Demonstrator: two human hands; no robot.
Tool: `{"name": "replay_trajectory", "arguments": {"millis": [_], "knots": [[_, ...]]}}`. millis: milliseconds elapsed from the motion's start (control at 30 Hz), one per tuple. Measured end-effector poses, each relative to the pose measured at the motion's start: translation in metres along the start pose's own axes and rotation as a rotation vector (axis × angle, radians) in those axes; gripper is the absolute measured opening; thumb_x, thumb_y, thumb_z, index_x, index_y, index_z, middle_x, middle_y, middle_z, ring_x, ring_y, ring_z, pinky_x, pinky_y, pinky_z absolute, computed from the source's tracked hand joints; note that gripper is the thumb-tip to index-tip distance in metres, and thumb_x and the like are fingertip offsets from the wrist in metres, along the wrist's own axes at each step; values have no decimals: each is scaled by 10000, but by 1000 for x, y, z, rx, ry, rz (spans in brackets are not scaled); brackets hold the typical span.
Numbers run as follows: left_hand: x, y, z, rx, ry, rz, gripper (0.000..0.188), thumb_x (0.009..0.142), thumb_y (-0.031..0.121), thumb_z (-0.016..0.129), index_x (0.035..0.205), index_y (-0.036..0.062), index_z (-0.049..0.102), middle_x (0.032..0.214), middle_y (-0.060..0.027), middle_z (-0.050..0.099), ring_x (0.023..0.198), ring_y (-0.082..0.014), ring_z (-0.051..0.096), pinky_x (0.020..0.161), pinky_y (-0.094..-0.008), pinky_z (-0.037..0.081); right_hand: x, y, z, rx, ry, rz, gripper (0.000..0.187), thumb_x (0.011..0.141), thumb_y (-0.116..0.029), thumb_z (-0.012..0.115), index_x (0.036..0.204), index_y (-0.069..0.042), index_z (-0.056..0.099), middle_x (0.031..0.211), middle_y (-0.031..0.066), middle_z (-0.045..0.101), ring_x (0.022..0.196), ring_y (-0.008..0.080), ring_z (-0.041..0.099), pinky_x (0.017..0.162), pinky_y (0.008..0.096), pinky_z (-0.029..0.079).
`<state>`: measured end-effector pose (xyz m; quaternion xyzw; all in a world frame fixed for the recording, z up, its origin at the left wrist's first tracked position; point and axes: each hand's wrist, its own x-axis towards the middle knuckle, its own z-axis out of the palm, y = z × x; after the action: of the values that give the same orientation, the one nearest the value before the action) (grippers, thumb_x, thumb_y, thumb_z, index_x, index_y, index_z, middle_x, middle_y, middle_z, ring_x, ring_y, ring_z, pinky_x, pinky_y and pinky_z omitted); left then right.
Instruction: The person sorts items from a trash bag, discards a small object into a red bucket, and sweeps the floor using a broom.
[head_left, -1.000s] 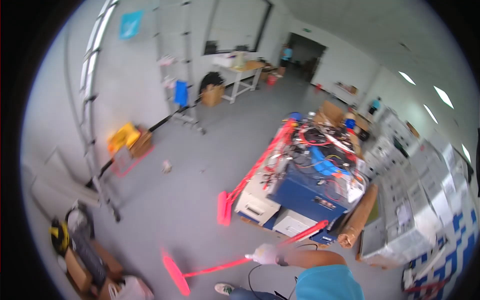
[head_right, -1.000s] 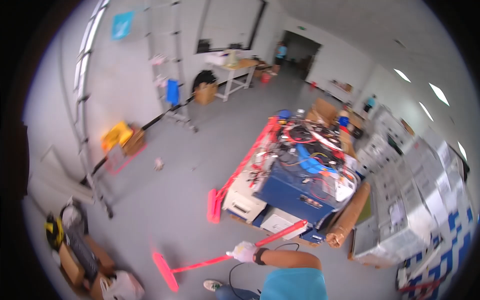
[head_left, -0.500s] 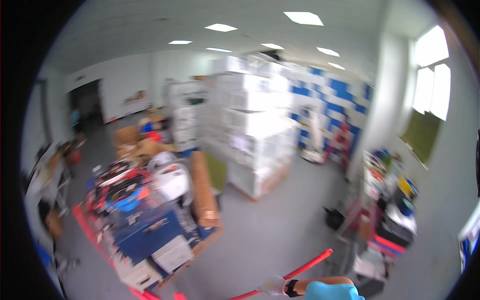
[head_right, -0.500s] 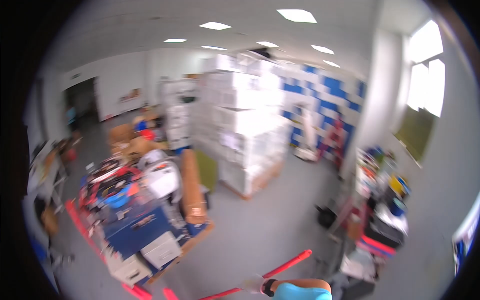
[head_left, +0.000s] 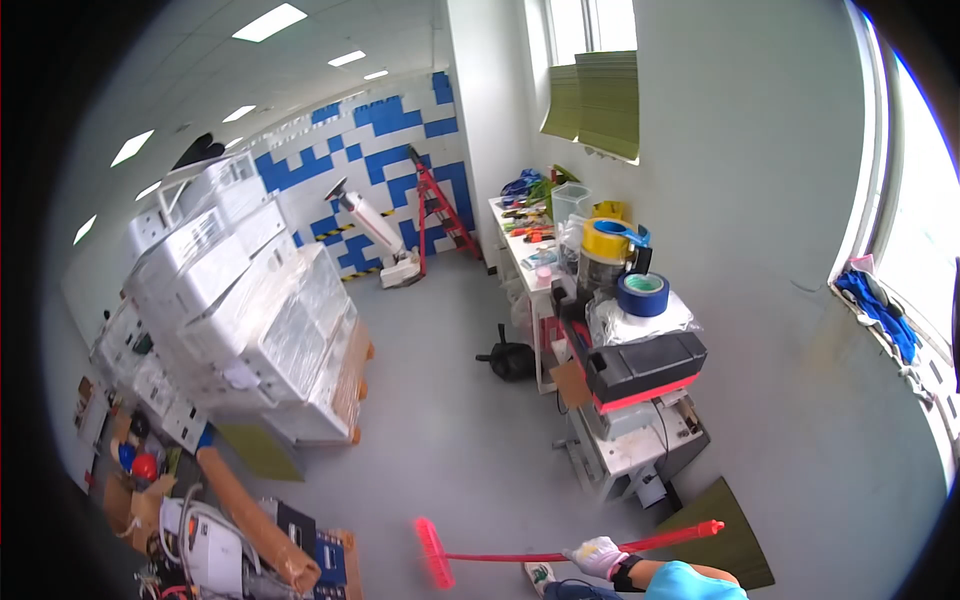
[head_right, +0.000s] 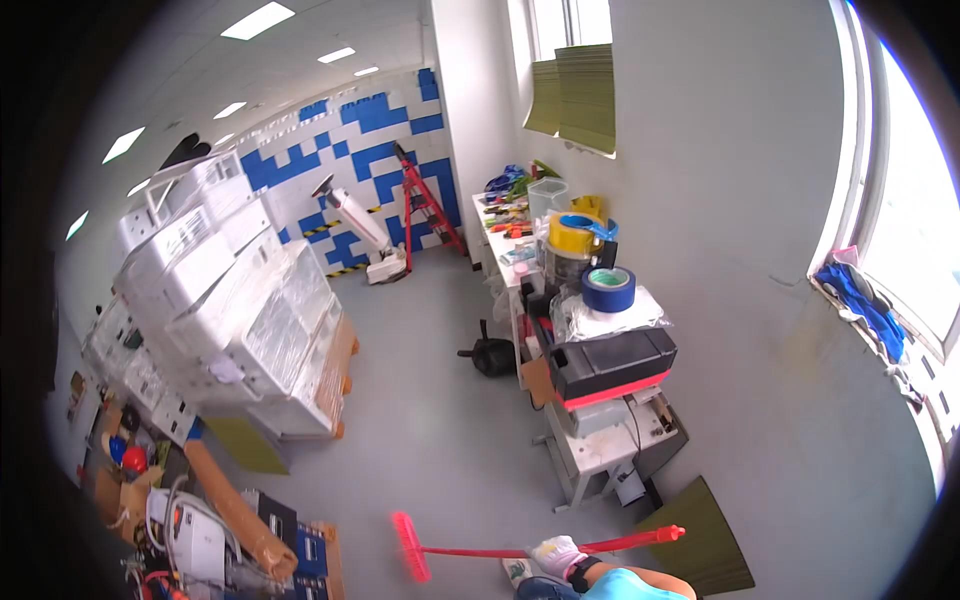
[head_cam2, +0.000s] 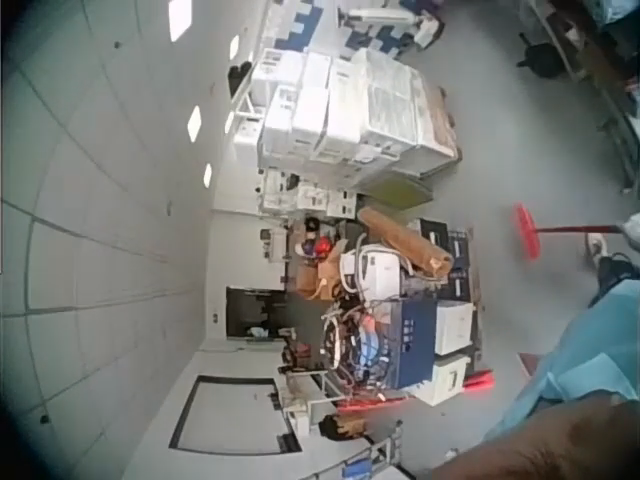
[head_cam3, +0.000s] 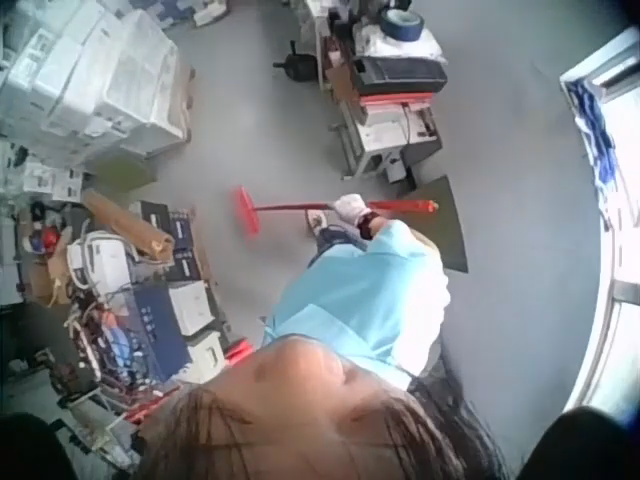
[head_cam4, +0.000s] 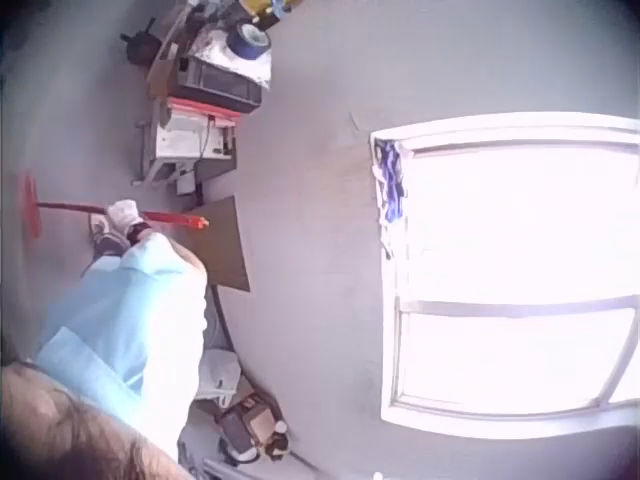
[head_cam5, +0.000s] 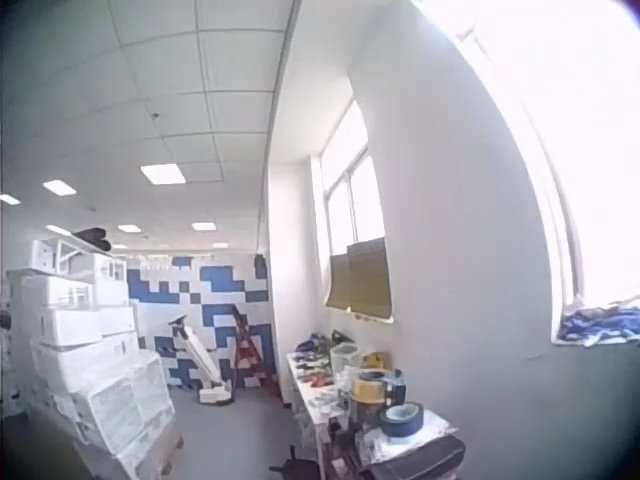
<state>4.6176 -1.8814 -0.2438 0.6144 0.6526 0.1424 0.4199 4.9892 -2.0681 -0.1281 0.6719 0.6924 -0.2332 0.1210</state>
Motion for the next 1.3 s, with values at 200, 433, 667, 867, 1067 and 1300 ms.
{"name": "replay_trajectory", "arguments": {"millis": [200, 433, 667, 867, 1067, 1300], "knots": [[103, 69, 35, 82, -79, 32, 309, 793, 236, 635, 1017, 29, 586, 772, -122, 604, 646, -229, 562, 563, -382, 487, 36, 75, -15, 62, 11, 218, 319, 895, -260, 388, 1158, -192, 555, 832, 111, 656, 756, 288, 648, 612, 418, 498], [120, 36, -30, 122, 83, -150, 311, 785, 245, 646, 1016, 43, 598, 777, -115, 609, 656, -219, 561, 581, -370, 488, 98, 102, 15, 188, 485, 287, 265, 833, -157, 452, 671, -94, 653, 653, 141, 623, 589, 298, 617, 532, 425, 485], [96, -63, -11, 16, 181, -353, 312, 777, 253, 657, 1015, 56, 610, 781, -107, 614, 665, -209, 559, 599, -358, 490, 85, 124, 11, 101, 466, 452, 231, 774, -206, 540, 612, -80, 647, 600, 140, 613, 547, 288, 618, 492, 393, 497], [92, -144, -16, 107, 244, -346, 318, 785, 288, 633, 1012, 66, 610, 806, -119, 624, 708, -255, 568, 649, -367, 487, 125, 115, 23, -158, 593, 388, 309, 768, -323, 580, 540, -114, 574, 525, 88, 562, 489, 281, 573, 462, 385, 471], [169, -119, -37, 386, 51, -572, 314, 775, 315, 605, 1001, 97, 594, 949, -187, 619, 823, -341, 606, 658, -507, 457, 239, 107, -78, 215, 385, 342, 227, 768, -287, 548, 911, -122, 611, 617, 148, 594, 601, 331, 595, 573, 457, 464], [266, -107, -98, 120, 255, -633, 408, 704, 279, 627, 1066, 96, 584, 1022, -199, 596, 925, -336, 579, 772, -446, 439, 405, 68, -252, 73, 451, 174, 167, 765, -187, 526, 862, -128, 648, 694, 136, 626, 668, 313, 607, 616, 417, 475]]}}
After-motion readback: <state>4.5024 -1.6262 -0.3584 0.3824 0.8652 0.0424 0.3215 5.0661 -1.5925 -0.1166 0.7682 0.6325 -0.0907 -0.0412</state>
